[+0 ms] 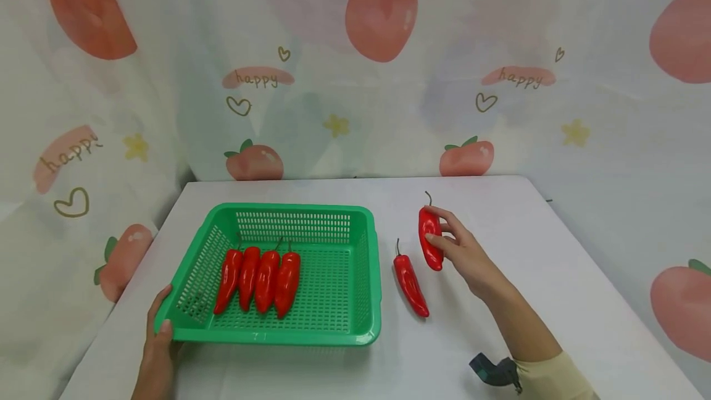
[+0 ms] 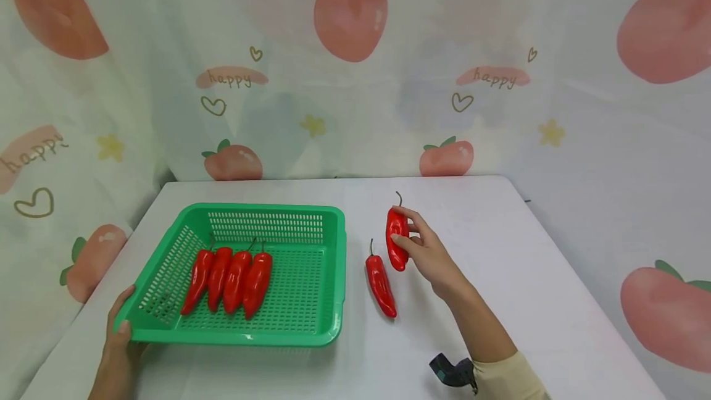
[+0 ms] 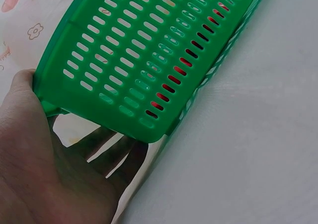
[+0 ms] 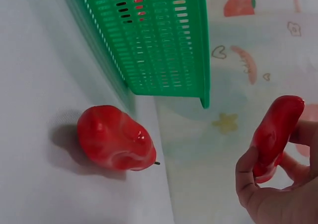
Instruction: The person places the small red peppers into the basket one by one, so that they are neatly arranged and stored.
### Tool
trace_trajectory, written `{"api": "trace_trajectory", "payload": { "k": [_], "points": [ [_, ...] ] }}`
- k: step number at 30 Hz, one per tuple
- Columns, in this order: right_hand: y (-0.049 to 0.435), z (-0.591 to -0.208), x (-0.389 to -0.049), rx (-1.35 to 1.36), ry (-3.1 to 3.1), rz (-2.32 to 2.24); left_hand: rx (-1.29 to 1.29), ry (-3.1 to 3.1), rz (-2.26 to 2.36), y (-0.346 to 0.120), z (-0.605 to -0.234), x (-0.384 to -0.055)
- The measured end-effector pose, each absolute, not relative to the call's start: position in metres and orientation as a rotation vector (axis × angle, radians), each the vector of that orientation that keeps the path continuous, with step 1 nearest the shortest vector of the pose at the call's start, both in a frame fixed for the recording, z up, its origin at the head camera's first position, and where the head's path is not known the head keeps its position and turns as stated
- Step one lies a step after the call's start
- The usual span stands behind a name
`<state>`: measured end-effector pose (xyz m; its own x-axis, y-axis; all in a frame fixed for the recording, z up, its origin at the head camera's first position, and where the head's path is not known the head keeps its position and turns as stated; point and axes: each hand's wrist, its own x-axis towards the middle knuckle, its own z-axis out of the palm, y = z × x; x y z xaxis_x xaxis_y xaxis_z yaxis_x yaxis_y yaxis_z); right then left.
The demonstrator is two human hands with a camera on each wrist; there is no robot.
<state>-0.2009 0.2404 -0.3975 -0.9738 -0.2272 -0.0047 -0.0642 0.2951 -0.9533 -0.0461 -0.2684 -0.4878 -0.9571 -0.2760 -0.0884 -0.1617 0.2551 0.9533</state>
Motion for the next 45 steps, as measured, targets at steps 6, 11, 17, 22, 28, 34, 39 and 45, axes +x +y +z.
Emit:
{"api": "trace_trajectory", "payload": {
  "k": [6,11,17,22,28,34,39,45],
  "points": [
    [0.224,-0.390,-0.200,-0.326,2.386,-1.780,0.406,-2.405,-1.803,-0.267,-0.487,-0.047],
    [0.210,-0.385,-0.200,-0.390,2.367,-1.752,0.385,-2.366,-1.856,-0.266,-0.487,-0.046],
    [0.195,-0.381,-0.197,-0.424,2.344,-1.733,0.399,-2.370,-1.871,-0.267,-0.487,-0.046],
    [0.183,-0.380,-0.197,-0.436,2.329,-1.729,0.402,-2.385,-1.860,-0.267,-0.488,-0.047],
    [0.167,-0.382,-0.197,-0.403,2.309,-1.711,0.389,-2.374,-1.866,-0.267,-0.488,-0.047],
    [0.153,-0.384,-0.195,-0.383,2.304,-1.688,0.384,-2.377,-1.861,-0.266,-0.487,-0.047],
    [0.138,-0.384,-0.193,-0.389,2.271,-1.674,0.371,-2.379,-1.863,-0.267,-0.486,-0.047],
    [0.117,-0.383,-0.193,-0.436,2.267,-1.646,0.389,-2.368,-1.863,-0.267,-0.486,-0.046]
  ]
}}
